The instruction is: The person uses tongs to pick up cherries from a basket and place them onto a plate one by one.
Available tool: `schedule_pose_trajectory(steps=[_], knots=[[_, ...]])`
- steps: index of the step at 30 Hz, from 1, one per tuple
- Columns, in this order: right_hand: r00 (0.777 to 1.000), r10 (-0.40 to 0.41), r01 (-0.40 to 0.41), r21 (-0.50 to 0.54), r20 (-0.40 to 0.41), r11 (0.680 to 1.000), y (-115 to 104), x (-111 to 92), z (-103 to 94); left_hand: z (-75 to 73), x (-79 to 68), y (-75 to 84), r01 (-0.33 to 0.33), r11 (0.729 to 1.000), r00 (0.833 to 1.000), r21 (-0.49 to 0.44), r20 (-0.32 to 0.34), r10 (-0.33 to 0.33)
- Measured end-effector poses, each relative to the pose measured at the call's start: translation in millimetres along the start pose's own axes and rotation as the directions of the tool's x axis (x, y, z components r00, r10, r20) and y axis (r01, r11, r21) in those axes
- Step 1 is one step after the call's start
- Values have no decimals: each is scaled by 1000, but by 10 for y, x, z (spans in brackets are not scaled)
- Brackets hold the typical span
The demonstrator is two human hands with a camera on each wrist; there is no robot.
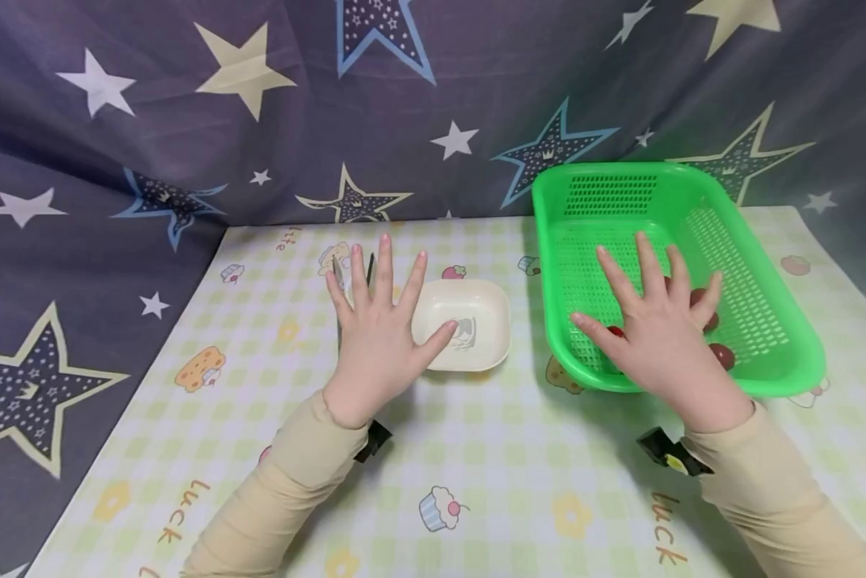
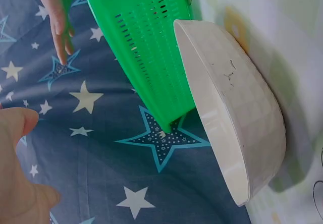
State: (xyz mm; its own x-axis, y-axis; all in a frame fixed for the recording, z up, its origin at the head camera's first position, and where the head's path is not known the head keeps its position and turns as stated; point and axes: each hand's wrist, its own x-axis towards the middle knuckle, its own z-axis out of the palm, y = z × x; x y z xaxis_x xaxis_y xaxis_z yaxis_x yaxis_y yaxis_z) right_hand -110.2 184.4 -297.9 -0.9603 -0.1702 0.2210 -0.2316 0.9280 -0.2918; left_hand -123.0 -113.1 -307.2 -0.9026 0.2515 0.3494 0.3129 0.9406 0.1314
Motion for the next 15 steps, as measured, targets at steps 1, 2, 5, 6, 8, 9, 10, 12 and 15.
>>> schedule_pose_trajectory(steps=[1, 2, 5, 6, 8, 9, 10, 12, 15], knots=[[1000, -3, 3, 4, -4, 1000, 11, -7, -19, -9, -1, -2, 1, 1000, 1000, -1, -1, -1], [1000, -6, 6, 7, -5, 1000, 28, -14, -44, -16, -3, -7, -1, 1000, 1000, -2, -3, 1], [999, -29, 29, 24, -17, 999, 92, -49, -159, -39, -10, -24, -1, 1000, 1000, -15, 1, 1], [999, -42, 43, 32, -24, 999, 123, -63, -208, -48, -15, -33, -3, 1000, 1000, -23, 4, 3], [995, -87, 90, 58, -51, 994, 213, -67, -305, -60, -29, -57, -9, 999, 1000, -47, 10, 10], [991, -111, 116, 82, -69, 990, 267, -64, -351, -65, -37, -72, -10, 998, 1000, -61, 19, 11], [991, -121, 127, 108, -61, 986, 327, -58, -403, -70, -47, -89, -12, 997, 1000, -78, 24, 14], [991, -135, 136, 163, -19, 977, 468, -26, -504, -80, -69, -126, -11, 994, 999, -106, 44, 15], [990, -90, 68, 193, 108, 979, 718, 39, -652, -90, -107, -185, -2, 987, 996, -160, 82, 16]])
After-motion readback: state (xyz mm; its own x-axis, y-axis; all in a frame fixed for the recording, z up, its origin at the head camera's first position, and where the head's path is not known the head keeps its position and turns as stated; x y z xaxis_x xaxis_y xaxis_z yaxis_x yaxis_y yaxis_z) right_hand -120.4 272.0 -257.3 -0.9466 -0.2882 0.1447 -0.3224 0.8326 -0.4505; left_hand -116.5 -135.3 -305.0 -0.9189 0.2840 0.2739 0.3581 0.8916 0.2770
